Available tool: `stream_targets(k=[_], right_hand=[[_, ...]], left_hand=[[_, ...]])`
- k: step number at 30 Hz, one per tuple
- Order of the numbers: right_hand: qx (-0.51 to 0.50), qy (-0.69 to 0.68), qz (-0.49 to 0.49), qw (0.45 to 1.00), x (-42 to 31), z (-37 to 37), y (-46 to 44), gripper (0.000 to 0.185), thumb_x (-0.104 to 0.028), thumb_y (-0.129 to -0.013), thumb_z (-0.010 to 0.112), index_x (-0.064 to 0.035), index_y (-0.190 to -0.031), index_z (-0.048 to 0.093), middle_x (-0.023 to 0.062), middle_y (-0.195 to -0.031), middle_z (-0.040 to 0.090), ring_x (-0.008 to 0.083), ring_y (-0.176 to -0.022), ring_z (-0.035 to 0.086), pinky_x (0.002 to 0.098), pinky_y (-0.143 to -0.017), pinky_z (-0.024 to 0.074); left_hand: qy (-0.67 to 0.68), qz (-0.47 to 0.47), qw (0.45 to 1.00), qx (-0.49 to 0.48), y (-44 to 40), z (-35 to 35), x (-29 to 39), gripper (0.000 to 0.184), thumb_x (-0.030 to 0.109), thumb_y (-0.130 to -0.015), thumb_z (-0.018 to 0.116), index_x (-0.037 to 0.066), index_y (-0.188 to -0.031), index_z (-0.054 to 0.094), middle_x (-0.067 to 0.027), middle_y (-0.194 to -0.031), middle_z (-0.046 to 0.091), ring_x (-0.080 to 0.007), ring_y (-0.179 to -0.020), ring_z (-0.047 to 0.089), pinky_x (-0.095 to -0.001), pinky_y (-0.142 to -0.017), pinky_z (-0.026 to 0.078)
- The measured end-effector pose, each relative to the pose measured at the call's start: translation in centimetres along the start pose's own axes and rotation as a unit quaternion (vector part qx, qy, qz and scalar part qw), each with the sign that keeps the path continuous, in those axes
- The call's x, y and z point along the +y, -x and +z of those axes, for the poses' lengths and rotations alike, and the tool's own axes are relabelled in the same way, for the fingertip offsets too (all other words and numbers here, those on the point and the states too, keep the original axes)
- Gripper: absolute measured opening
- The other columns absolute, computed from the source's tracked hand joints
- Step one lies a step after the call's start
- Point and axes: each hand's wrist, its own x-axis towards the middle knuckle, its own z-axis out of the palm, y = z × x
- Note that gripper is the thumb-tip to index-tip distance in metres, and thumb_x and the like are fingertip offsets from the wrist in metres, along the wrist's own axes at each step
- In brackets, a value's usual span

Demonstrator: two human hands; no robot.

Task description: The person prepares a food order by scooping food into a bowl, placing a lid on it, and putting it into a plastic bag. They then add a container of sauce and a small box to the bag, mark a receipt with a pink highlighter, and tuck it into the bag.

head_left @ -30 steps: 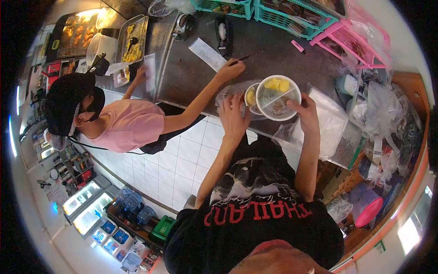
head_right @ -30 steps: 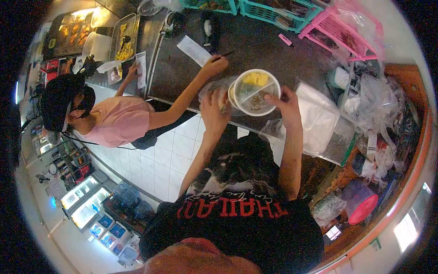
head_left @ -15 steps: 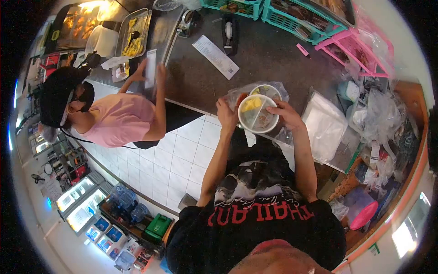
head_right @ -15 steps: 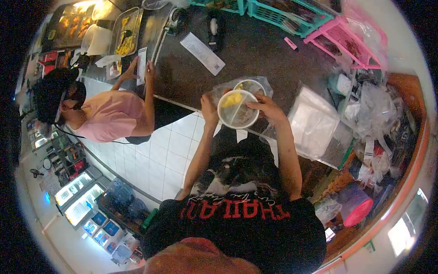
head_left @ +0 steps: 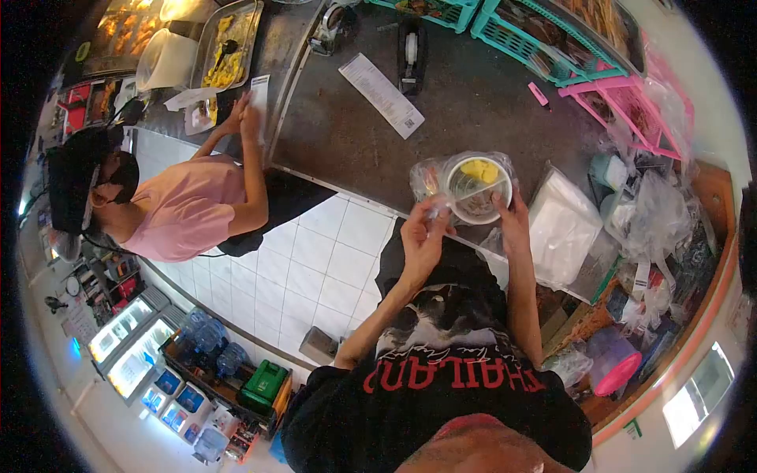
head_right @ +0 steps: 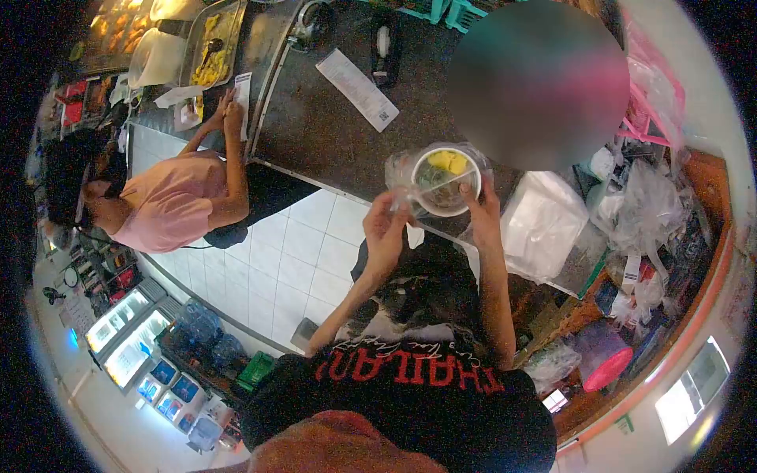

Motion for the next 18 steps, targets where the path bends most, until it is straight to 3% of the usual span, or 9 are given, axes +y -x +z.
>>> stream_targets(k=[4, 7, 10, 13, 16, 18], right_hand=[[0.004, 0.15, -0.106, 0.983, 0.3, 0.6, 0.3, 0.044, -0.026, -0.091, 0.069, -0.0007, -0.126, 0.057, 0.0103, -0.112, 0.062, 0.0189, -0.105, 0.057, 0.0321, -0.092, 0.0455], [0.015, 0.228, -0.189, 0.955, 0.3, 0.7, -0.5, 0.041, -0.027, -0.092, 0.068, -0.0018, -0.123, 0.058, 0.0104, -0.106, 0.061, 0.0194, -0.101, 0.058, 0.0324, -0.087, 0.0476], [0.05, 0.16, -0.108, 0.98, 0.6, 0.7, -0.8, 0.04, -0.026, -0.092, 0.069, -0.0017, -0.122, 0.059, 0.0111, -0.108, 0.06, 0.0189, -0.101, 0.057, 0.0324, -0.085, 0.048], [0.071, 0.179, -0.139, 0.971, 1.6, -1.3, -0.7, 0.041, -0.025, -0.091, 0.069, -0.0007, -0.122, 0.058, 0.0111, -0.11, 0.059, 0.0185, -0.102, 0.057, 0.0327, -0.086, 0.0473], [0.196, 0.187, -0.176, 0.946, 1.0, -2.5, -1.2, 0.039, -0.021, -0.092, 0.067, 0.0, -0.123, 0.058, 0.0109, -0.113, 0.058, 0.0168, -0.101, 0.056, 0.0308, -0.086, 0.0467], [0.13, 0.148, -0.158, 0.968, 4.6, -4.9, -3.9, 0.035, -0.016, -0.091, 0.064, 0.0001, -0.122, 0.059, 0.0097, -0.107, 0.06, 0.016, -0.095, 0.057, 0.0285, -0.085, 0.0463]], left_hand=[[0.002, 0.017, 1.0, -0.017, -1.2, -0.4, -0.1, 0.03, 0.001, -0.095, 0.057, 0.0, -0.124, 0.055, -0.008, -0.108, 0.063, -0.0125, -0.077, 0.062, -0.0265, -0.067, 0.053], [-0.029, -0.027, 0.998, -0.047, -0.7, 0.0, 0.8, 0.031, 0.0, -0.093, 0.058, 0.0, -0.124, 0.055, -0.0088, -0.115, 0.061, -0.0129, -0.078, 0.062, -0.0261, -0.069, 0.053], [-0.019, -0.018, 1.0, -0.005, -0.9, -0.8, 0.4, 0.035, -0.002, -0.09, 0.062, 0.0, -0.124, 0.054, -0.0089, -0.116, 0.06, -0.013, -0.08, 0.063, -0.0258, -0.069, 0.054], [-0.04, 0.012, 0.999, 0.026, -1.7, -2.2, 0.3, 0.04, -0.003, -0.087, 0.064, 0.001, -0.125, 0.052, -0.009, -0.113, 0.058, -0.0142, -0.082, 0.064, -0.0264, -0.071, 0.055], [-0.069, -0.001, 0.997, 0.032, -1.7, -3.4, 0.9, 0.045, -0.004, -0.085, 0.065, 0.001, -0.127, 0.05, -0.0092, -0.11, 0.056, -0.0157, -0.083, 0.064, -0.0271, -0.074, 0.056], [-0.091, -0.035, 0.995, 0.024, -1.6, -3.7, 1.1, 0.044, -0.003, -0.085, 0.066, 0.0, -0.126, 0.05, -0.0091, -0.108, 0.057, -0.0156, -0.084, 0.064, -0.0269, -0.074, 0.056]])
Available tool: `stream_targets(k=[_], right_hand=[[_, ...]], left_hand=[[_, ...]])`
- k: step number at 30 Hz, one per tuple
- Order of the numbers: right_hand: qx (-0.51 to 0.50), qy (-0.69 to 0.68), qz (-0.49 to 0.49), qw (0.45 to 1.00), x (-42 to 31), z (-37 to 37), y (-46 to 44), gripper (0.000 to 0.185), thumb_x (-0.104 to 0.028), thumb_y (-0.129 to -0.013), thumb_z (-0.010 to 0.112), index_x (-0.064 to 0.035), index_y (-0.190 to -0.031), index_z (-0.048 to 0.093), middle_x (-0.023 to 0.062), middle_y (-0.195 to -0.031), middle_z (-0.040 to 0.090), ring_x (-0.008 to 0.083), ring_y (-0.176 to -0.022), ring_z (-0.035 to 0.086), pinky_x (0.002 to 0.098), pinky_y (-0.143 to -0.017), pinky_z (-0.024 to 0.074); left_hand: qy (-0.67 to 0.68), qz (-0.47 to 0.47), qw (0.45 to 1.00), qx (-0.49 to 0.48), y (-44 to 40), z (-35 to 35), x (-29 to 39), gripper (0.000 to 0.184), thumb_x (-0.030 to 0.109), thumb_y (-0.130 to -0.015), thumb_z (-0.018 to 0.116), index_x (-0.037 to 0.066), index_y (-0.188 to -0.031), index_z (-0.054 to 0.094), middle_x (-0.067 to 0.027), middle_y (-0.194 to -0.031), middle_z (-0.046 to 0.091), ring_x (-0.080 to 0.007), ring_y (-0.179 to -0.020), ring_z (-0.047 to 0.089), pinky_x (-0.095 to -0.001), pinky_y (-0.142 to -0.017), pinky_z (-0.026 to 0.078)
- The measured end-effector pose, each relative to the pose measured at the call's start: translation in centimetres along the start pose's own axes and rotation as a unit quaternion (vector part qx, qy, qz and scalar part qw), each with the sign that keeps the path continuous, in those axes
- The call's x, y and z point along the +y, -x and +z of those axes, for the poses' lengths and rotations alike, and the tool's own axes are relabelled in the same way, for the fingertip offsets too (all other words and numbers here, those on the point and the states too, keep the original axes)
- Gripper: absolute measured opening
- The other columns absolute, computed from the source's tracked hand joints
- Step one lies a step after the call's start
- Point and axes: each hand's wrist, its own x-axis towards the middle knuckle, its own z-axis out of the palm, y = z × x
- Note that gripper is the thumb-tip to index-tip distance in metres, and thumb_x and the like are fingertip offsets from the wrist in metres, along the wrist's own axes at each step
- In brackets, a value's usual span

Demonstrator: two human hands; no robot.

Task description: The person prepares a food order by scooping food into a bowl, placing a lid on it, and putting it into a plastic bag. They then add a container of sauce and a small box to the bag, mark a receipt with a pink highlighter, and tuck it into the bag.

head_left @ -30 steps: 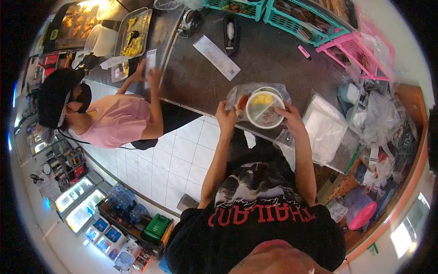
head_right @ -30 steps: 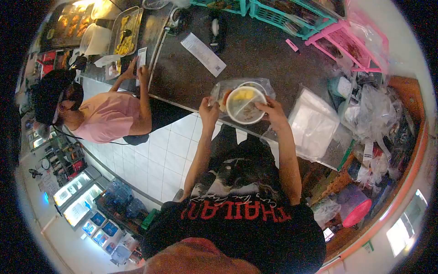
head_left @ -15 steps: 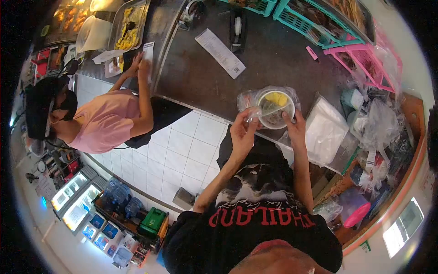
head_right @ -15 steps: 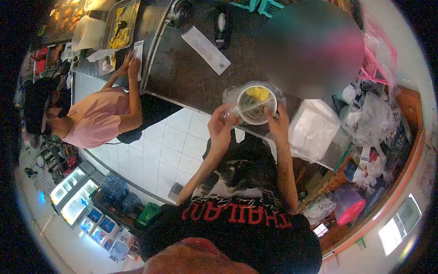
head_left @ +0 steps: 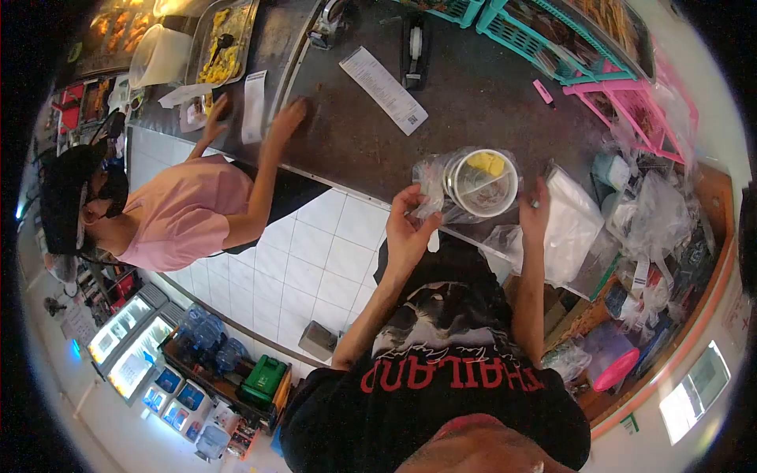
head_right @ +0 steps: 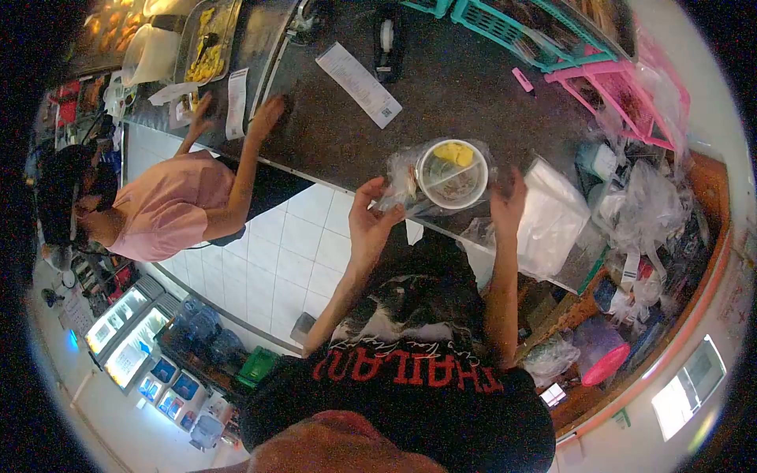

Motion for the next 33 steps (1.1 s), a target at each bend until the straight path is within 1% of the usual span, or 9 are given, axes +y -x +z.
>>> stream_targets(k=[4, 7, 11, 14, 17, 21, 28, 31, 33], right_hand=[[-0.109, 0.045, -0.004, 0.993, 0.0, -0.1, -1.0, 0.026, -0.007, -0.09, 0.057, 0.0002, -0.114, 0.062, 0.0048, -0.087, 0.062, 0.0125, -0.079, 0.054, 0.0245, -0.075, 0.0441], [-0.004, 0.017, 0.02, 1.0, -2.8, -0.6, -1.3, 0.017, -0.007, -0.09, 0.056, 0.0, -0.104, 0.063, 0.0002, -0.074, 0.057, 0.0092, -0.071, 0.049, 0.0241, -0.067, 0.0404], [0.033, -0.256, 0.122, 0.958, -4.4, -3.1, -0.8, 0.005, -0.002, -0.088, 0.056, -0.0019, -0.092, 0.06, -0.0006, -0.084, 0.056, 0.0094, -0.071, 0.048, 0.0237, -0.063, 0.0381], [-0.099, -0.315, -0.006, 0.944, -6.5, -3.7, -0.3, 0.007, 0.0, -0.086, 0.056, -0.003, -0.092, 0.058, -0.0002, -0.088, 0.058, 0.0112, -0.073, 0.051, 0.0269, -0.066, 0.043], [-0.16, -0.3, 0.035, 0.94, -9.0, -3.1, 0.6, 0.009, -0.002, -0.086, 0.06, -0.0029, -0.095, 0.057, 0.0017, -0.089, 0.06, 0.0146, -0.08, 0.059, 0.0313, -0.074, 0.048], [-0.15, 0.141, -0.04, 0.978, -7.3, 0.1, 0.7, 0.037, -0.021, -0.079, 0.079, -0.0012, -0.104, 0.06, 0.0128, -0.095, 0.068, 0.0235, -0.088, 0.067, 0.034, -0.076, 0.0514], [-0.135, 0.159, -0.03, 0.978, -6.6, 1.0, 1.2, 0.052, -0.027, -0.074, 0.082, -0.0038, -0.116, 0.063, 0.017, -0.093, 0.068, 0.0304, -0.083, 0.067, 0.0369, -0.07, 0.0512], [-0.083, 0.187, -0.124, 0.971, -5.6, 0.7, 0.3, 0.054, -0.026, -0.076, 0.081, -0.0006, -0.119, 0.061, 0.0157, -0.096, 0.069, 0.0276, -0.088, 0.067, 0.0356, -0.074, 0.0512], [-0.111, -0.026, 0.101, 0.988, -4.1, 2.0, 0.7, 0.055, -0.028, -0.079, 0.079, 0.0032, -0.119, 0.059, 0.0148, -0.099, 0.068, 0.0247, -0.092, 0.065, 0.0349, -0.077, 0.0508]], left_hand=[[-0.049, -0.08, 0.995, -0.044, 0.0, -0.5, 0.9, 0.032, 0.002, -0.086, 0.067, -0.002, -0.116, 0.057, -0.0068, -0.094, 0.062, -0.0106, -0.079, 0.06, -0.0239, -0.066, 0.05], [-0.025, -0.068, 0.996, -0.048, 0.3, -0.6, 0.8, 0.02, 0.005, -0.089, 0.064, -0.001, -0.108, 0.06, -0.0039, -0.084, 0.063, -0.0085, -0.074, 0.057, -0.0233, -0.064, 0.047], [0.037, -0.025, 0.999, -0.028, 0.8, 0.0, -0.1, 0.008, 0.009, -0.095, 0.06, 0.002, -0.099, 0.06, -0.0036, -0.088, 0.063, -0.0112, -0.079, 0.057, -0.0279, -0.072, 0.046], [0.123, -0.019, 0.992, -0.033, 0.9, 1.1, -0.1, 0.008, 0.01, -0.097, 0.058, 0.003, -0.101, 0.058, -0.0033, -0.09, 0.062, -0.0121, -0.081, 0.057, -0.0288, -0.072, 0.047], [0.129, 0.012, 0.991, -0.042, 0.7, 2.3, 0.6, 0.011, 0.01, -0.097, 0.057, 0.004, -0.106, 0.056, -0.0033, -0.092, 0.061, -0.0125, -0.083, 0.057, -0.0299, -0.075, 0.048], [0.139, 0.022, 0.989, -0.038, 0.4, 2.7, 0.7, 0.011, 0.009, -0.098, 0.056, 0.004, -0.107, 0.055, -0.0041, -0.093, 0.061, -0.013, -0.083, 0.057, -0.0304, -0.077, 0.047], [0.16, 0.051, 0.985, -0.03, -0.5, 4.0, 1.0, 0.013, 0.003, -0.096, 0.055, 0.003, -0.109, 0.053, -0.0046, -0.095, 0.06, -0.0137, -0.079, 0.057, -0.0305, -0.074, 0.048], [0.141, 0.056, 0.988, -0.032, -0.5, 3.3, 0.7, 0.016, 0.0, -0.093, 0.057, 0.003, -0.109, 0.052, -0.0063, -0.098, 0.061, -0.0138, -0.079, 0.058, -0.03, -0.072, 0.049], [0.135, 0.05, 0.988, -0.051, 0.1, 3.2, 0.3, 0.02, -0.002, -0.091, 0.059, 0.003, -0.108, 0.051, -0.009, -0.106, 0.061, -0.0128, -0.082, 0.058, -0.028, -0.071, 0.05]])
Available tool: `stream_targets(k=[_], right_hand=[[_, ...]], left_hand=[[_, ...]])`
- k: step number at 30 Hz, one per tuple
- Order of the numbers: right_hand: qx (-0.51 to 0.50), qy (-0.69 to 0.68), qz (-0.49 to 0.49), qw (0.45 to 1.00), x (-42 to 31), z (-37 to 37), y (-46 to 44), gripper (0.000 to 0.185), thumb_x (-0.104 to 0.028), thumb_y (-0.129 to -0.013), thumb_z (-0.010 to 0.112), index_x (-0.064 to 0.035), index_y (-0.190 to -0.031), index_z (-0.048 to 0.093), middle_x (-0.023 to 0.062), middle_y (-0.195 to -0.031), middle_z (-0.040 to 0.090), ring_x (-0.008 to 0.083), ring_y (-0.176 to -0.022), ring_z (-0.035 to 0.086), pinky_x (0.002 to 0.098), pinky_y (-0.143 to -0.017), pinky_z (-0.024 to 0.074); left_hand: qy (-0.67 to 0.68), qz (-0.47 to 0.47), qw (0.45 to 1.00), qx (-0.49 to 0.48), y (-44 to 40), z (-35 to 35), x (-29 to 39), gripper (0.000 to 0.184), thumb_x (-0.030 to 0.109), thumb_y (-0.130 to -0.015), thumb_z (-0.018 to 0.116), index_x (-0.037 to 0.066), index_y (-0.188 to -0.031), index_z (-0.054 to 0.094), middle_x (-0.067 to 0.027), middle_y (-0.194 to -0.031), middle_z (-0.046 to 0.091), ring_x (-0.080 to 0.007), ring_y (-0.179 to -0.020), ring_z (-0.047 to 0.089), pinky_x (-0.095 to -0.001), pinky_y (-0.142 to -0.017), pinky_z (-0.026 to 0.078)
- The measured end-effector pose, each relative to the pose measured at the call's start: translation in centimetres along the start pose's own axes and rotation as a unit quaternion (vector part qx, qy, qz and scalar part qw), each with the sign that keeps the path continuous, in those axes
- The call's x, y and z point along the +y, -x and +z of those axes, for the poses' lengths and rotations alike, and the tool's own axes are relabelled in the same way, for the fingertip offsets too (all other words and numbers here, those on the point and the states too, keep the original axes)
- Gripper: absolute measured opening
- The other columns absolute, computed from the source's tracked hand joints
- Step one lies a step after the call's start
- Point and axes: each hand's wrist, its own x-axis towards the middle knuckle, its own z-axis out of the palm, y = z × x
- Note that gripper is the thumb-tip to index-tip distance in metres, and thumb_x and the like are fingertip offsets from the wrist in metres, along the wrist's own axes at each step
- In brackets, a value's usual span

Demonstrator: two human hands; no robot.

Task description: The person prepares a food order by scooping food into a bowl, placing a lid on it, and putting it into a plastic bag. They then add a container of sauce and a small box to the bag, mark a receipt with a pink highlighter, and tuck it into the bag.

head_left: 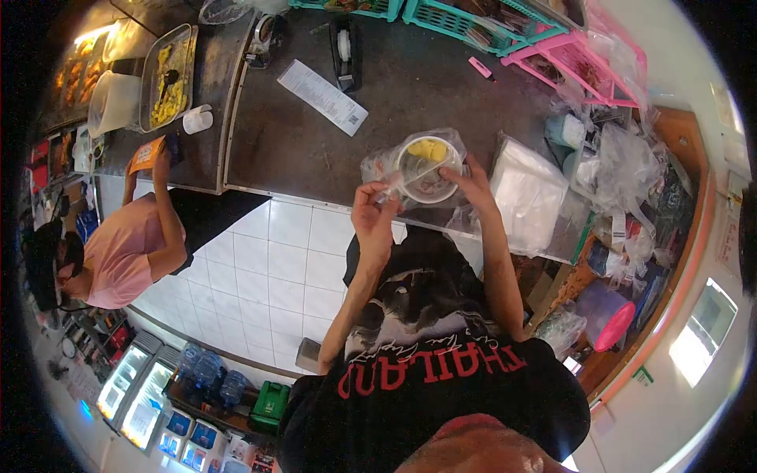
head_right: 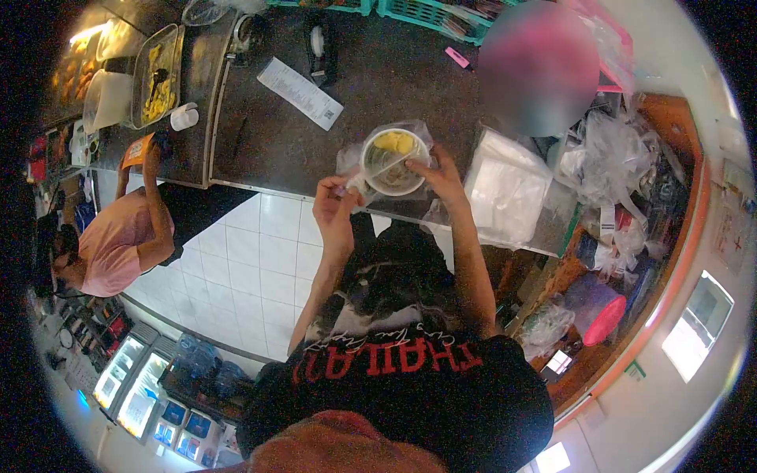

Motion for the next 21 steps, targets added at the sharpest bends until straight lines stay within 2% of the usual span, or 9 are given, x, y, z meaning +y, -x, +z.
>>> stream_targets(k=[1, 2, 3, 7, 10, 13, 16, 19, 21], right_hand=[[-0.022, -0.116, 0.101, 0.988, 0.6, 0.6, -0.1, 0.056, -0.029, -0.081, 0.078, 0.0052, -0.12, 0.058, 0.0144, -0.101, 0.068, 0.0233, -0.094, 0.065, 0.0345, -0.078, 0.0507], [-0.025, -0.123, 0.111, 0.986, 0.8, 1.0, 0.3, 0.055, -0.028, -0.082, 0.077, 0.0066, -0.119, 0.057, 0.0141, -0.102, 0.068, 0.0217, -0.095, 0.064, 0.0337, -0.08, 0.0505], [-0.029, -0.13, 0.12, 0.984, 1.1, 1.4, 1.0, 0.055, -0.028, -0.083, 0.076, 0.0081, -0.119, 0.056, 0.0138, -0.103, 0.068, 0.0201, -0.096, 0.064, 0.033, -0.081, 0.0504], [-0.055, -0.132, 0.134, 0.981, 0.9, 2.2, 3.0, 0.049, -0.022, -0.084, 0.075, 0.0078, -0.119, 0.056, 0.012, -0.104, 0.068, 0.0172, -0.093, 0.064, 0.0302, -0.082, 0.0503], [-0.034, -0.11, 0.199, 0.973, -2.4, 3.4, 4.9, 0.045, -0.02, -0.085, 0.074, 0.007, -0.118, 0.058, 0.0123, -0.106, 0.067, 0.0167, -0.095, 0.063, 0.0295, -0.084, 0.0495], [-0.081, -0.112, 0.136, 0.981, -3.3, 4.5, 4.9, 0.039, -0.022, -0.088, 0.071, 0.0047, -0.115, 0.061, 0.0102, -0.106, 0.067, 0.0159, -0.095, 0.062, 0.0295, -0.084, 0.049], [-0.052, -0.164, 0.15, 0.974, -2.5, 4.8, 5.1, 0.035, -0.021, -0.091, 0.068, 0.0031, -0.115, 0.062, 0.0077, -0.105, 0.068, 0.0147, -0.095, 0.062, 0.0303, -0.084, 0.049], [-0.054, 0.023, 0.088, 0.994, 0.4, 2.3, 5.0, 0.028, -0.015, -0.093, 0.064, 0.0014, -0.115, 0.063, 0.0056, -0.105, 0.069, 0.0142, -0.095, 0.062, 0.0302, -0.085, 0.0488], [-0.011, 0.002, 0.144, 0.99, 0.0, 0.3, 5.1, 0.023, -0.013, -0.094, 0.061, 0.003, -0.11, 0.066, 0.0093, -0.106, 0.069, 0.0165, -0.099, 0.063, 0.0307, -0.088, 0.0493]], left_hand=[[0.011, -0.01, 1.0, -0.013, 0.3, 0.3, -0.1, 0.022, -0.003, -0.09, 0.061, 0.003, -0.108, 0.051, -0.011, -0.113, 0.061, -0.0118, -0.084, 0.058, -0.0262, -0.071, 0.05], [0.023, -0.021, 0.999, -0.024, 0.7, 0.6, -0.3, 0.024, -0.003, -0.088, 0.063, 0.003, -0.108, 0.051, -0.0129, -0.12, 0.061, -0.0108, -0.087, 0.058, -0.0244, -0.071, 0.051], [-0.046, -0.027, 0.998, -0.016, 1.0, 0.8, -0.5, 0.027, -0.006, -0.086, 0.064, 0.004, -0.108, 0.05, -0.0132, -0.122, 0.059, -0.0104, -0.09, 0.058, -0.0238, -0.071, 0.051], [0.022, -0.046, 0.999, 0.003, 2.1, 1.5, -1.0, 0.028, -0.009, -0.086, 0.062, 0.004, -0.107, 0.049, -0.0152, -0.127, 0.054, -0.0123, -0.091, 0.058, -0.0244, -0.072, 0.052], [0.048, -0.057, 0.997, -0.021, 2.3, 1.7, -0.8, 0.028, -0.011, -0.087, 0.06, 0.003, -0.109, 0.047, -0.0148, -0.125, 0.054, -0.0133, -0.091, 0.058, -0.0253, -0.075, 0.052], [0.041, -0.077, 0.996, -0.026, 2.7, 1.0, -1.4, 0.032, -0.014, -0.086, 0.058, 0.002, -0.111, 0.047, -0.0153, -0.125, 0.053, -0.0143, -0.095, 0.058, -0.027, -0.081, 0.051], [-0.004, -0.072, 0.997, -0.013, 2.5, 0.5, -1.1, 0.033, -0.015, -0.085, 0.059, 0.001, -0.111, 0.047, -0.0165, -0.125, 0.052, -0.0161, -0.101, 0.058, -0.0275, -0.082, 0.051], [-0.065, -0.042, 0.997, 0.0, 1.8, -0.8, -0.1, 0.033, -0.014, -0.084, 0.061, 0.0, -0.111, 0.047, -0.0181, -0.125, 0.052, -0.018, -0.106, 0.057, -0.0277, -0.083, 0.052], [-0.061, -0.061, 0.996, 0.021, 1.4, -1.1, 1.5, 0.033, -0.012, -0.085, 0.063, -0.001, -0.112, 0.046, -0.0193, -0.122, 0.053, -0.0182, -0.104, 0.059, -0.0278, -0.081, 0.054]])
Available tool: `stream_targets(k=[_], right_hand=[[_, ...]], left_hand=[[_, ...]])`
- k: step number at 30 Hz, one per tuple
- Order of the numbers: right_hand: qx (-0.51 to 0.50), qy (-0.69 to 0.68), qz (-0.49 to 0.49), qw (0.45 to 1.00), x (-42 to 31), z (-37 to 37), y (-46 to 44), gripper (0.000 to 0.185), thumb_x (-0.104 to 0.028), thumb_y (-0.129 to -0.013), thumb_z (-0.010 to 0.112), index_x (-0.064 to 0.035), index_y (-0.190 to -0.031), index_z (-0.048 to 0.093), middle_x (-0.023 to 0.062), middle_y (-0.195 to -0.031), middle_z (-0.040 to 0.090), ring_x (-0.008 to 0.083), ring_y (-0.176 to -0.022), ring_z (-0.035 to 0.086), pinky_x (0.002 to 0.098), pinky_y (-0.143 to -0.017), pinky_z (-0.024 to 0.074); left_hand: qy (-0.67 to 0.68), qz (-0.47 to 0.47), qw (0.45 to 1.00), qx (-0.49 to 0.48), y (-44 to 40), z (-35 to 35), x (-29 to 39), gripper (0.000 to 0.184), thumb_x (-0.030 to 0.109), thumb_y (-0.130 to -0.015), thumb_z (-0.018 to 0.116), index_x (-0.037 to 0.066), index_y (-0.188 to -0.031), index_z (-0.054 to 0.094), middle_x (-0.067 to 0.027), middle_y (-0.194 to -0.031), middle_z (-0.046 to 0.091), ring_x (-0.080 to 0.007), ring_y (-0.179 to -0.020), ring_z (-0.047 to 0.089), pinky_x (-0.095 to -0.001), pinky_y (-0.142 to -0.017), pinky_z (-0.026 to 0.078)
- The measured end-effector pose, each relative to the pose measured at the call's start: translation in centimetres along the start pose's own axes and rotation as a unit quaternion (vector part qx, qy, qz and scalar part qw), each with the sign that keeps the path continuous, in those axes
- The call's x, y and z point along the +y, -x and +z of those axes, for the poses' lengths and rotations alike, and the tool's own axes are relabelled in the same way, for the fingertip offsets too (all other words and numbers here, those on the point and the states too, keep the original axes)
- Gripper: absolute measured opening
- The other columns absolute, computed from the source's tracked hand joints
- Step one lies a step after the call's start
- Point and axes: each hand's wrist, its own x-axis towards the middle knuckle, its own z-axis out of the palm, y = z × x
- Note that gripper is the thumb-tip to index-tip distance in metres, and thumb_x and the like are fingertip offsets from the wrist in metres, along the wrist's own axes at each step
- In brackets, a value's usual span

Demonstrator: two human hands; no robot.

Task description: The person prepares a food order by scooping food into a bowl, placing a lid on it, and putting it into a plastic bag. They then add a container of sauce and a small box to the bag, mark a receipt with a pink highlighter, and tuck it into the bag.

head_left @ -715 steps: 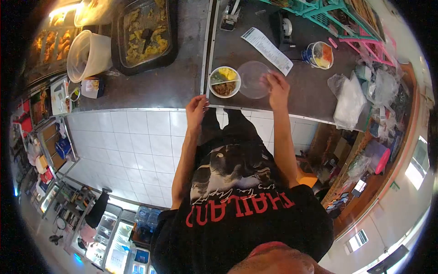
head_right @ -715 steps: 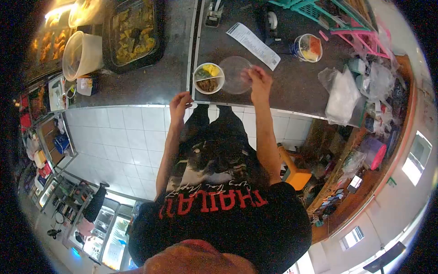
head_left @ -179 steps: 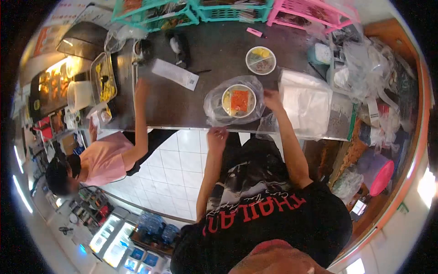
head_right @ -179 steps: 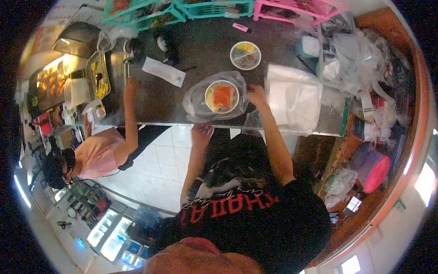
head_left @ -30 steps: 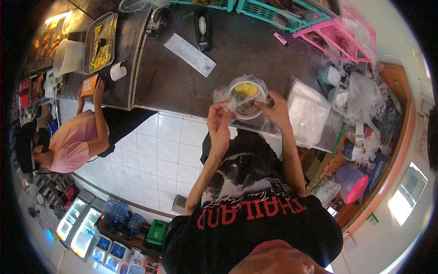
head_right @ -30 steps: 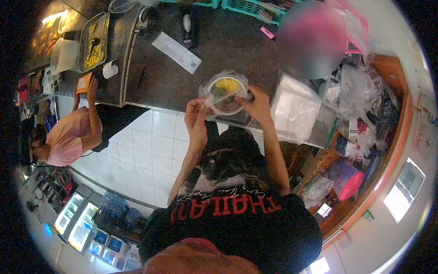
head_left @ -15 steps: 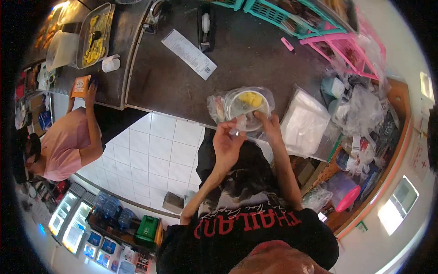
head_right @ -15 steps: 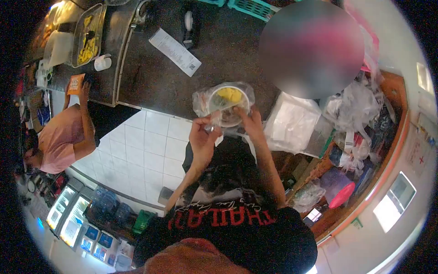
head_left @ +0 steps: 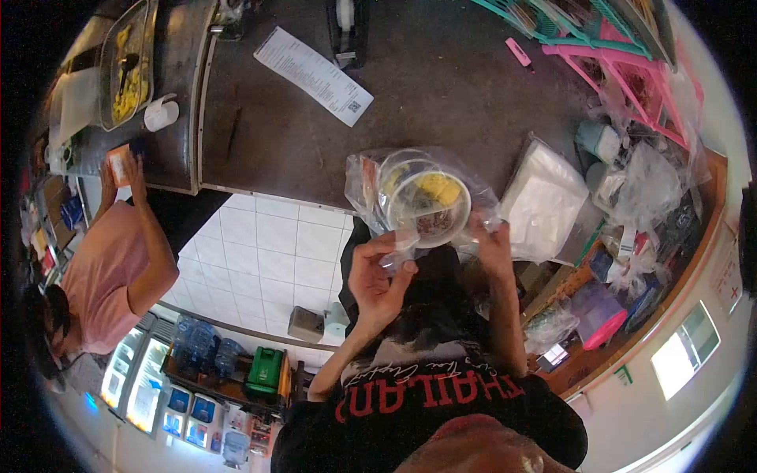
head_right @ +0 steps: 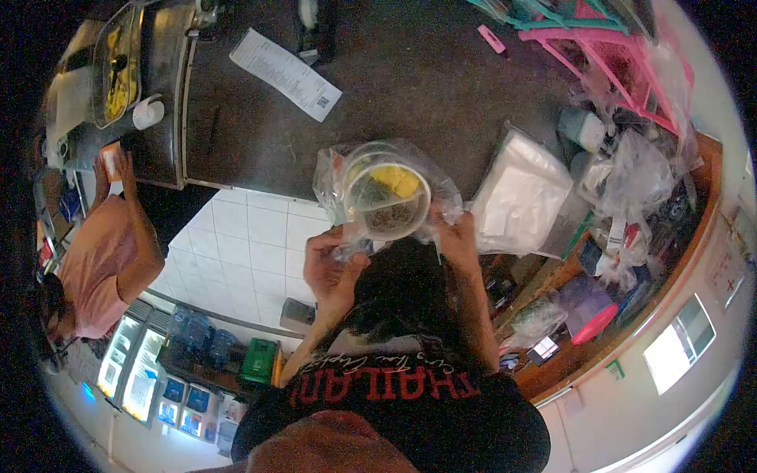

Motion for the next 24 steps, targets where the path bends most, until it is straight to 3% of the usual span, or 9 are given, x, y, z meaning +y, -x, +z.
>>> stream_targets(k=[1, 4, 8, 10, 12, 14, 19, 20, 24], right_hand=[[0.019, -0.015, 0.026, 0.999, -0.6, -0.7, 0.1, 0.021, -0.011, -0.095, 0.06, 0.0039, -0.108, 0.067, 0.0111, -0.107, 0.069, 0.0177, -0.1, 0.063, 0.0309, -0.089, 0.0495], [0.046, -0.034, -0.09, 0.994, -4.7, -2.3, 1.2, 0.025, -0.01, -0.095, 0.054, 0.0054, -0.111, 0.066, 0.0123, -0.106, 0.069, 0.0201, -0.101, 0.063, 0.0338, -0.094, 0.047], [0.038, -0.09, -0.091, 0.991, -4.4, -2.3, 2.1, 0.025, -0.003, -0.095, 0.049, 0.0027, -0.114, 0.066, 0.0104, -0.104, 0.07, 0.0165, -0.097, 0.063, 0.0302, -0.09, 0.0467], [0.031, 0.003, -0.094, 0.995, -5.2, -2.5, 2.8, 0.026, -0.001, -0.094, 0.048, 0.0017, -0.113, 0.066, 0.0099, -0.103, 0.071, 0.0165, -0.097, 0.063, 0.0307, -0.09, 0.047], [0.032, -0.008, -0.132, 0.991, -6.6, -1.7, 3.7, 0.026, 0.002, -0.093, 0.047, -0.0006, -0.111, 0.066, 0.009, -0.099, 0.072, 0.0154, -0.091, 0.064, 0.0305, -0.083, 0.0492], [0.085, -0.039, -0.074, 0.993, -6.1, -2.2, 4.2, 0.025, 0.004, -0.092, 0.047, -0.0009, -0.108, 0.066, 0.0092, -0.097, 0.072, 0.0151, -0.087, 0.065, 0.0303, -0.079, 0.0499], [0.107, 0.017, -0.132, 0.985, -7.3, -3.3, 5.8, 0.025, 0.002, -0.093, 0.039, 0.0041, -0.1, 0.063, 0.012, -0.092, 0.071, 0.0186, -0.089, 0.066, 0.03, -0.079, 0.051], [0.112, 0.032, -0.134, 0.984, -7.4, -3.9, 6.2, 0.026, 0.006, -0.088, 0.049, -0.0017, -0.107, 0.065, 0.0133, -0.095, 0.07, 0.0168, -0.079, 0.063, 0.0309, -0.072, 0.0495], [0.145, 0.143, -0.187, 0.961, -10.3, -5.1, 9.8, 0.033, 0.006, -0.08, 0.057, -0.0033, -0.111, 0.065, 0.0171, -0.109, 0.064, 0.0263, -0.084, 0.064, 0.0368, -0.076, 0.0516]], left_hand=[[-0.004, 0.001, 1.0, 0.016, -0.1, -0.2, 0.4, 0.033, -0.01, -0.086, 0.063, -0.001, -0.113, 0.046, -0.0186, -0.122, 0.054, -0.0181, -0.102, 0.059, -0.028, -0.079, 0.055], [-0.031, 0.002, 0.998, 0.048, -0.3, -0.2, 1.7, 0.031, -0.006, -0.088, 0.063, 0.0, -0.114, 0.047, -0.0163, -0.117, 0.057, -0.0165, -0.093, 0.061, -0.0282, -0.073, 0.057], [-0.109, -0.048, 0.993, 0.002, -1.1, 0.6, 2.1, 0.03, -0.003, -0.091, 0.061, -0.001, -0.118, 0.049, -0.0147, -0.113, 0.059, -0.0145, -0.089, 0.061, -0.0273, -0.07, 0.055], [-0.182, -0.11, 0.976, -0.046, -1.6, 0.4, 1.4, 0.03, 0.002, -0.093, 0.061, -0.003, -0.12, 0.05, -0.0139, -0.105, 0.062, -0.0133, -0.082, 0.062, -0.0261, -0.07, 0.053], [-0.137, -0.122, 0.98, -0.072, -0.7, 0.6, 3.0, 0.029, 0.004, -0.094, 0.061, -0.003, -0.12, 0.052, -0.0119, -0.099, 0.064, -0.0122, -0.078, 0.061, -0.025, -0.068, 0.051], [-0.137, -0.114, 0.982, -0.066, -0.4, 2.2, 5.5, 0.03, 0.005, -0.094, 0.061, -0.002, -0.123, 0.054, -0.0083, -0.089, 0.065, -0.0127, -0.074, 0.059, -0.026, -0.067, 0.05], [-0.135, -0.081, 0.986, -0.059, -0.2, 4.3, 7.2, 0.032, 0.005, -0.093, 0.061, -0.001, -0.124, 0.053, -0.0094, -0.097, 0.066, -0.0118, -0.08, 0.059, -0.026, -0.068, 0.05], [-0.135, -0.073, 0.986, -0.064, 0.1, 4.6, 7.0, 0.032, 0.005, -0.093, 0.062, -0.001, -0.124, 0.053, -0.0094, -0.098, 0.066, -0.0116, -0.08, 0.059, -0.026, -0.068, 0.05], [-0.155, -0.014, 0.984, -0.082, -0.4, 4.5, 6.6, 0.033, 0.005, -0.091, 0.064, 0.0, -0.122, 0.055, -0.0081, -0.096, 0.067, -0.0105, -0.077, 0.058, -0.0248, -0.066, 0.048]])
